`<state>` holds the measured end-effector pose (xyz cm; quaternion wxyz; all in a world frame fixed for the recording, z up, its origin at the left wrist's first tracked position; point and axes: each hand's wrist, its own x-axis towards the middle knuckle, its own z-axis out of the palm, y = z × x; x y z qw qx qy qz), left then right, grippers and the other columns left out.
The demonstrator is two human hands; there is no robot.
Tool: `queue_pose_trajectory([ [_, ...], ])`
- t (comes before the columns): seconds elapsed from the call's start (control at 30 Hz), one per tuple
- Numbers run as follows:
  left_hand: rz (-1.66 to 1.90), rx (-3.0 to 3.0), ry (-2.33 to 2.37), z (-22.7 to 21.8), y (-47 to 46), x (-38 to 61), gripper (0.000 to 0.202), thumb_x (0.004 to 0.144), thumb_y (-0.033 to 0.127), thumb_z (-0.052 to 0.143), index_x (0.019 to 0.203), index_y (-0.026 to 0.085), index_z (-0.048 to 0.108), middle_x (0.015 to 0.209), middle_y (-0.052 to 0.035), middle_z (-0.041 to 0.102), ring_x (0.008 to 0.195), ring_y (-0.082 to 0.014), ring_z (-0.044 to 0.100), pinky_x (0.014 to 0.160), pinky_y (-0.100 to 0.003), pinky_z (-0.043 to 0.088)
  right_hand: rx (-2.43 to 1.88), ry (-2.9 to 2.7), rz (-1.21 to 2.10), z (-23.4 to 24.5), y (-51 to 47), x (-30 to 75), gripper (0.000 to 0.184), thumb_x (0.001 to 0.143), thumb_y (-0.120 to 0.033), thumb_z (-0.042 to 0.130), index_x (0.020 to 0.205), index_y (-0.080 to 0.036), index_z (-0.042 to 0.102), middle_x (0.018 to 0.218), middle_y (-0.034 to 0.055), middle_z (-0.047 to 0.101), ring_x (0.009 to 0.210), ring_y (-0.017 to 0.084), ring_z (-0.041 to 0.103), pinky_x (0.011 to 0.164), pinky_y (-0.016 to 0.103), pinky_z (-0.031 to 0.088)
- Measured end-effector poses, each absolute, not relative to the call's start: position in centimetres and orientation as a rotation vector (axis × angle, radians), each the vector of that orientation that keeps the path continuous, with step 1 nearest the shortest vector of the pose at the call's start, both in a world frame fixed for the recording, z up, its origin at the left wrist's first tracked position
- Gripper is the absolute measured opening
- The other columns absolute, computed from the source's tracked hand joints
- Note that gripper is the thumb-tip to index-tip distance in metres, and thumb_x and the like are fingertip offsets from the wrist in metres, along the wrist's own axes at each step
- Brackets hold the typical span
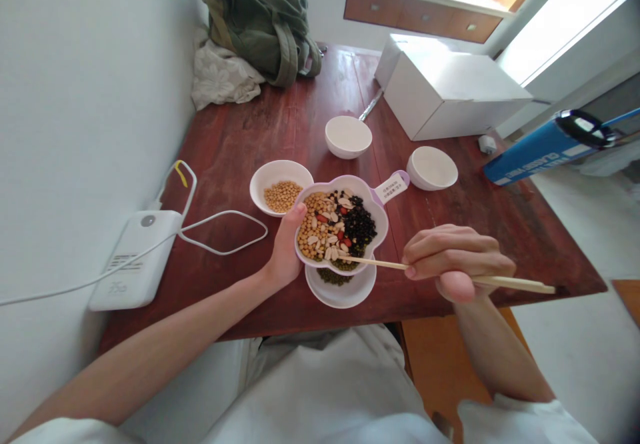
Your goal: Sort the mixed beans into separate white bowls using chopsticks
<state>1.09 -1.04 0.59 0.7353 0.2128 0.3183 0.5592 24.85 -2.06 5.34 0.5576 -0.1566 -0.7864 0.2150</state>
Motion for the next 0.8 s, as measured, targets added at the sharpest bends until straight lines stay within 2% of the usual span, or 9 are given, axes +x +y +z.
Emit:
queue_pose_trajectory([
  [0.23,1.242,0.488,0.710,0.7,-1.0,1.1,0.062,0.085,0.058,0.083,0.133,0.020,0.074,0.138,-0.0108,0.081,0.145,-0.0424,0.066,0.123,-0.056,0.054,-0.464,-1.850,0.518,5.4,-3.2,25.5,0.048,0.109,-0.051,0.065,0.081,-0.017,0.083,0.064,0.0051,0.075,0.055,0.018,0.073,0.047,0.028,0.057],
  [0.47,1.260,0.495,0.710,0.9,-1.0,1.3,0.060,0.086,0.056,0.083,0.132,0.020,0.073,0.137,-0.0110,0.081,0.148,-0.0418,0.064,0.122,-0.055,0.056,-0.626,-1.797,0.466,5.7,-4.4,25.6,0.047,0.108,-0.054,0.068,0.079,-0.021,0.085,0.067,0.0056,0.077,0.054,0.019,0.074,0.047,0.030,0.058],
  [0.8,1.263,0.497,0.694,1.0,-1.0,1.3,0.060,0.086,0.056,0.082,0.134,0.020,0.074,0.137,-0.0114,0.081,0.149,-0.0426,0.063,0.123,-0.056,0.055,-0.603,-1.792,0.382,6.0,-5.5,25.5,0.049,0.110,-0.051,0.066,0.078,-0.019,0.084,0.063,0.0042,0.075,0.053,0.019,0.073,0.046,0.031,0.058],
])
